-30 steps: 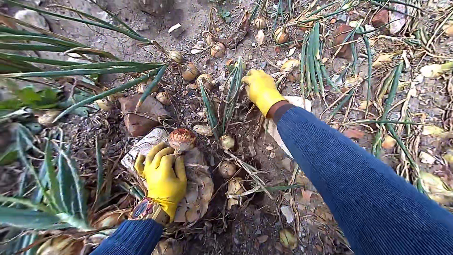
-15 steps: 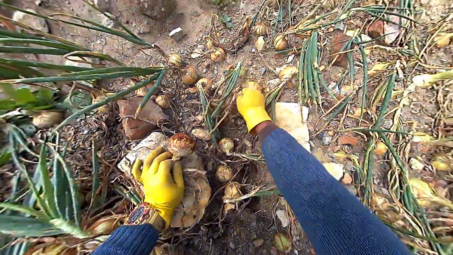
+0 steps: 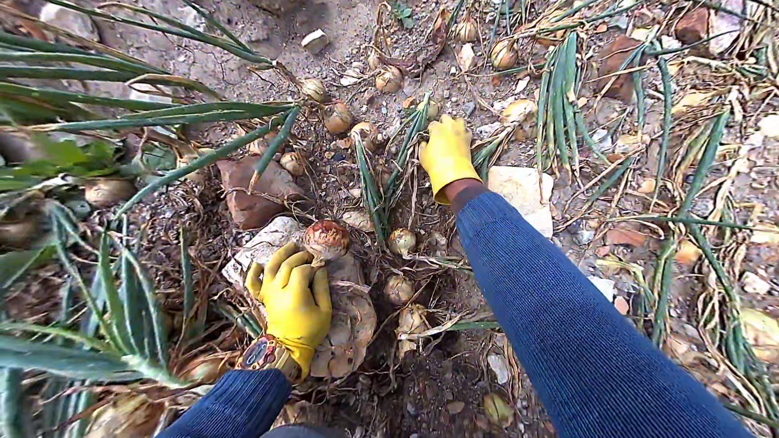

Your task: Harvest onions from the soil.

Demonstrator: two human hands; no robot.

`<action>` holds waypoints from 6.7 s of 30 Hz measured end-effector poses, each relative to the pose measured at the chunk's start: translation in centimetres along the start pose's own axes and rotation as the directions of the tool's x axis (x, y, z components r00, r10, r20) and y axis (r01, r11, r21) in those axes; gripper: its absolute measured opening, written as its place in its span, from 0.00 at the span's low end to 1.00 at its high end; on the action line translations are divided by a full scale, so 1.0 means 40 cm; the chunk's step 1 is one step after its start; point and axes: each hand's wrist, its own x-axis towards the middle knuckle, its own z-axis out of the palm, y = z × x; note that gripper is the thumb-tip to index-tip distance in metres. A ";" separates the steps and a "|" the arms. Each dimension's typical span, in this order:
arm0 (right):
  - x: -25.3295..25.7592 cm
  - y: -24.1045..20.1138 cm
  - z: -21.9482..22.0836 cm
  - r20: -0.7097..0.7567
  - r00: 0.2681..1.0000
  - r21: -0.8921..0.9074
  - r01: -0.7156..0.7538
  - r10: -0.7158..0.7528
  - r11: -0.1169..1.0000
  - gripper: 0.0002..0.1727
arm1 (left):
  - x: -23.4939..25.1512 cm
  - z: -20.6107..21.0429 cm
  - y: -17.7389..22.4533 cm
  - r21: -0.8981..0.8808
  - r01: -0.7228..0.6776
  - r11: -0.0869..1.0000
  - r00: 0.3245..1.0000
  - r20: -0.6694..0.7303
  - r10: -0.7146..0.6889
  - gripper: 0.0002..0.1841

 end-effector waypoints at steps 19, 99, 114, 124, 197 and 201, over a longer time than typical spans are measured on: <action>-0.194 -0.073 0.018 -0.050 0.996 0.094 -0.070 0.075 0.993 0.19 | -0.005 -0.010 -0.004 0.008 -0.014 1.000 1.000 0.027 0.014 0.18; -0.178 -0.014 -0.287 0.398 0.824 0.546 0.140 -0.403 0.826 0.27 | 0.000 0.005 -0.033 -0.002 -0.085 0.996 0.995 0.044 0.085 0.17; 0.063 0.366 -0.218 -0.081 0.959 0.689 -0.143 0.272 0.710 0.25 | 0.009 -0.016 0.001 0.039 -0.070 0.997 0.996 0.066 0.067 0.18; -0.205 0.094 -0.252 -0.291 0.950 0.493 0.049 0.112 0.868 0.25 | 0.017 -0.012 0.009 0.031 -0.062 0.998 0.995 0.080 0.059 0.22; -0.687 0.244 -0.014 0.248 0.791 0.743 -0.526 0.559 0.415 0.58 | 0.019 -0.007 -0.014 0.034 -0.066 0.997 0.998 0.027 0.065 0.21; -0.796 0.318 -0.004 0.326 0.830 0.927 -0.187 0.454 -0.325 0.29 | 0.020 0.005 -0.014 0.040 -0.073 0.997 0.997 0.019 0.072 0.21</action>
